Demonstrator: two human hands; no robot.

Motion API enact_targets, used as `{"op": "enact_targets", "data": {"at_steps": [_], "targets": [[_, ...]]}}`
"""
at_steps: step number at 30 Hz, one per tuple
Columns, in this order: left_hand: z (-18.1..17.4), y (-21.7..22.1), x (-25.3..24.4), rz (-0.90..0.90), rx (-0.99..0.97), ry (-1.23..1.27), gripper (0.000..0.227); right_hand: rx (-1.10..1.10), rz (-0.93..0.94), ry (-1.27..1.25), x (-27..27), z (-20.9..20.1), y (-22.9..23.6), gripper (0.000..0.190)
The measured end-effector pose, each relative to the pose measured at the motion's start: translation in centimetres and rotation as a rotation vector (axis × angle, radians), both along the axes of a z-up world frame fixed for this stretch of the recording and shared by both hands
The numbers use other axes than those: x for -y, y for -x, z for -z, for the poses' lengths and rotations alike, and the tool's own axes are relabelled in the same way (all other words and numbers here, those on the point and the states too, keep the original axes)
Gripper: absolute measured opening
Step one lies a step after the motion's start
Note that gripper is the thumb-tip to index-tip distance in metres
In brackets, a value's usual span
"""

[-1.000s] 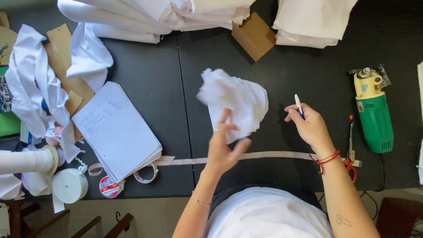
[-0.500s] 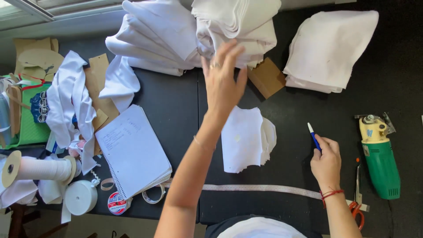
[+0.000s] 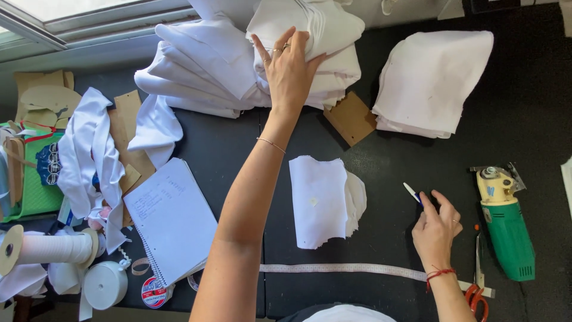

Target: The person is organizing, inspecting, marking, and folding white fabric pieces on a work table in a sewing factory.

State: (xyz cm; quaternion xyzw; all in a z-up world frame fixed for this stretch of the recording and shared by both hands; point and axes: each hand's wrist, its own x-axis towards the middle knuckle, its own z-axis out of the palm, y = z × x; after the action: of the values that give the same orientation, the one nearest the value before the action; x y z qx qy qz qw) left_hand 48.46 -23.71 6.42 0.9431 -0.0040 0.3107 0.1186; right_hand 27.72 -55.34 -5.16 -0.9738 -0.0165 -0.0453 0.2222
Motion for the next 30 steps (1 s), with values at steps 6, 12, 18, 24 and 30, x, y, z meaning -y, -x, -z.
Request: {"op": "enact_targets", "data": {"at_steps": [6, 12, 18, 24, 30], "targets": [[-7.0, 0.9, -0.5, 0.146, -0.037, 0.361, 0.031, 0.073, -0.05, -0.163, -1.6, -4.5, -0.7, 0.033], [-15.7, 8.7, 2.4, 0.395, -0.212, 1.002, 0.031, -0.27, -0.068, -1.028, -5.5, -11.8, -2.2, 0.036], [-14.3, 15.6, 4.8, 0.485, -0.548, 1.609, 0.039, -0.502, -0.201, -1.876, -5.7, -15.1, -3.6, 0.08], [-7.7, 20.4, 5.8, 0.528, -0.605, 1.744, 0.03, -0.354, -0.43, -1.581, -3.1, -12.1, -2.5, 0.043], [-7.3, 24.7, 6.7, 0.566, -0.595, 2.018, 0.027, -0.442, -0.128, -1.253, -2.7, -13.1, 0.6, 0.031]]}}
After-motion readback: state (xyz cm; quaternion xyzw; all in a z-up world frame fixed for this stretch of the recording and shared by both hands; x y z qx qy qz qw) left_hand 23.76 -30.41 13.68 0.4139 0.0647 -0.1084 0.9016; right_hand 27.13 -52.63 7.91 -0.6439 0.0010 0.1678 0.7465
